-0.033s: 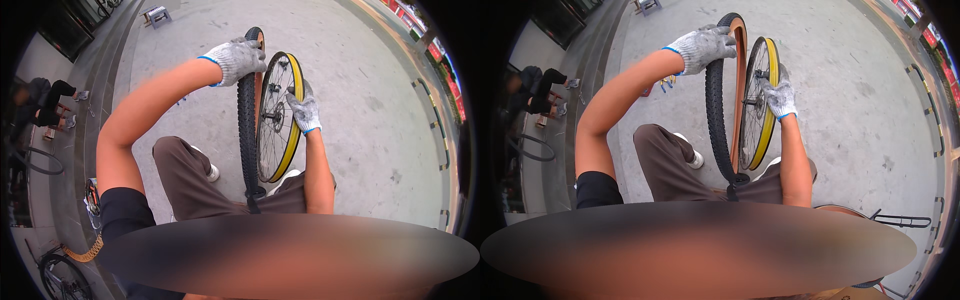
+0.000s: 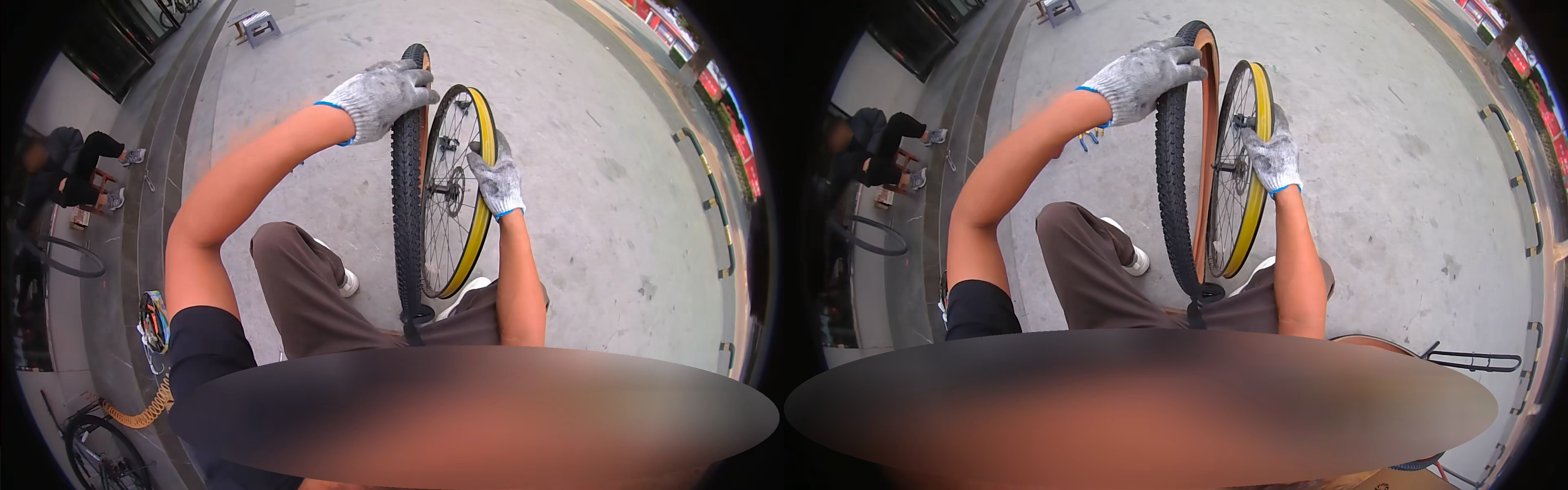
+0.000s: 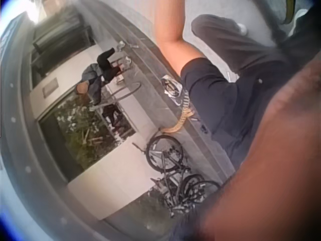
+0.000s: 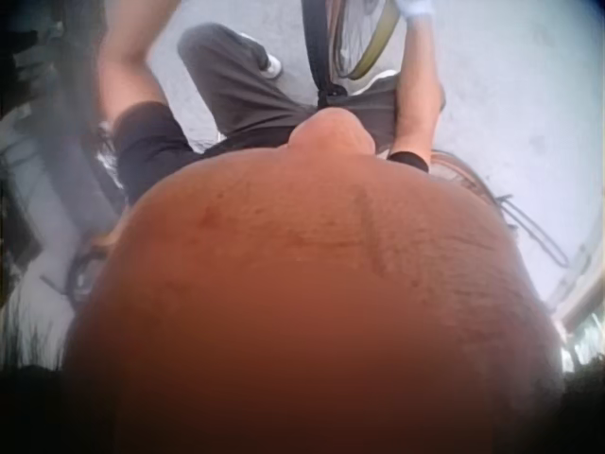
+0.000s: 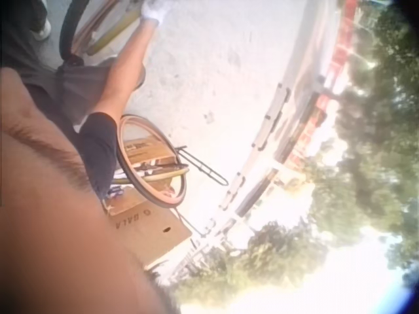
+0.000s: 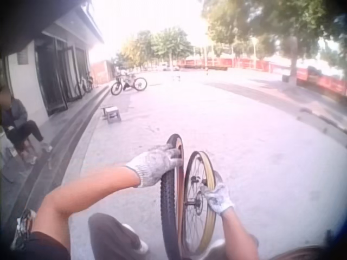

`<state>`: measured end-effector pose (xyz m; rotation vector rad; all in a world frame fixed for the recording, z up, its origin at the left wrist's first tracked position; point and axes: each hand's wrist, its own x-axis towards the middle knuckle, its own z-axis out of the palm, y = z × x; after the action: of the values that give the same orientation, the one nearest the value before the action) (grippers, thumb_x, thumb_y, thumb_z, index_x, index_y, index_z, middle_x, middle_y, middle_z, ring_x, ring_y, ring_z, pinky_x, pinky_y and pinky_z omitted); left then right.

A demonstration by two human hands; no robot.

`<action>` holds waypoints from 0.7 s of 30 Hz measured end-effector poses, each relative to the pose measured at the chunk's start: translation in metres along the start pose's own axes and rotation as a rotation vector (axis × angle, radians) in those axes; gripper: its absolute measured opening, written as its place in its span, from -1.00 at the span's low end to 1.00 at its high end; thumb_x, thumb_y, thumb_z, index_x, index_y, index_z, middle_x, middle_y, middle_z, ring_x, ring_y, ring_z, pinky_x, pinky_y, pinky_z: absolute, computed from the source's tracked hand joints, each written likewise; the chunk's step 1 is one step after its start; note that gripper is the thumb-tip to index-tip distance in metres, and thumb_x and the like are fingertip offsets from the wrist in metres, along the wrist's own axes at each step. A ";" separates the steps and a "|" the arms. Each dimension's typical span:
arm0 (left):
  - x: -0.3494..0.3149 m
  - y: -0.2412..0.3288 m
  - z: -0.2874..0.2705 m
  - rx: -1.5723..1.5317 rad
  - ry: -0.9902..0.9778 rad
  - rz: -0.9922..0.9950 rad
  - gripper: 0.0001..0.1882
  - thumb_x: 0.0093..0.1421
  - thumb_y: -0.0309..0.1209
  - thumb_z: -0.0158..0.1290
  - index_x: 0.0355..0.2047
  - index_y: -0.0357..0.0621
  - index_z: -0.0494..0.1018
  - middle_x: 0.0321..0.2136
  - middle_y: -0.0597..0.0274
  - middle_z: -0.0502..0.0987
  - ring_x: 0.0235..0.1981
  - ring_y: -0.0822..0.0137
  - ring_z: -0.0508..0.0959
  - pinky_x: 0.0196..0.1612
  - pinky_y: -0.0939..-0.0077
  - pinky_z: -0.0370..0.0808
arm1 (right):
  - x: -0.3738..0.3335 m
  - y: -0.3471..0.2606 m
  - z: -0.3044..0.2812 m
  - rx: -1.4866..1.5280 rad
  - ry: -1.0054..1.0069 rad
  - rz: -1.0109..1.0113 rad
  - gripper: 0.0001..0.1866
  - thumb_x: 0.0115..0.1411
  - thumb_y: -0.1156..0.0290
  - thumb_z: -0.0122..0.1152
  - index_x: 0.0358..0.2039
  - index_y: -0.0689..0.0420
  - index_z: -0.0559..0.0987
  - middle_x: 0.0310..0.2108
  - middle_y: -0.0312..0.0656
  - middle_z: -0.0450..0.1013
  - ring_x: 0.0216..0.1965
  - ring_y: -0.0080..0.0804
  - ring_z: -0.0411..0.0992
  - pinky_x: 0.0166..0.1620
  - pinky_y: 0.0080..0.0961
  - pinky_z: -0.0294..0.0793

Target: The person mounts a tire onto a bicycle rim, then uses pliers and an Allen key to adjust a derailleur component. The person handles the tire, rim, inner tube, and derailleur while seated on the ground.

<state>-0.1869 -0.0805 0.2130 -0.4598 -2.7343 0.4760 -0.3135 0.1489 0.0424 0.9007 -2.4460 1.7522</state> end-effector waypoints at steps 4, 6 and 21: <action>-0.040 0.021 0.034 -1.030 0.174 -0.843 -0.37 0.38 -0.26 0.15 0.38 -0.14 0.26 0.25 -0.02 0.43 0.23 0.14 0.52 0.28 0.28 0.51 | 0.000 -0.006 -0.001 0.054 -0.004 0.010 -0.33 0.19 0.28 0.36 0.28 0.17 0.39 -0.14 -0.04 0.62 -0.17 -0.14 0.59 -0.05 -0.27 0.58; -0.051 0.054 0.049 -1.886 -0.014 -0.953 -0.29 0.45 -0.09 0.07 0.43 -0.24 0.16 0.18 -0.01 0.47 0.15 0.22 0.56 0.19 0.25 0.58 | -0.002 -0.008 -0.002 0.085 -0.015 0.021 -0.36 0.19 0.30 0.37 0.26 0.17 0.41 -0.16 -0.07 0.62 -0.19 -0.20 0.59 -0.07 -0.28 0.58; -0.086 0.056 0.078 -2.172 0.403 -1.101 -0.71 0.28 -0.27 0.18 -0.06 -0.14 0.56 -0.29 0.22 0.64 -0.35 0.36 0.65 -0.29 0.38 0.68 | 0.002 -0.002 0.000 -0.157 -0.048 0.203 -0.56 0.28 0.07 0.36 -0.09 0.20 0.57 -0.41 -0.18 0.55 -0.41 -0.42 0.51 -0.28 -0.37 0.54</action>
<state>-0.1242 -0.0823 0.1001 0.5465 -1.4411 -2.4144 -0.3147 0.1479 0.0445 0.7114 -2.7455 1.5782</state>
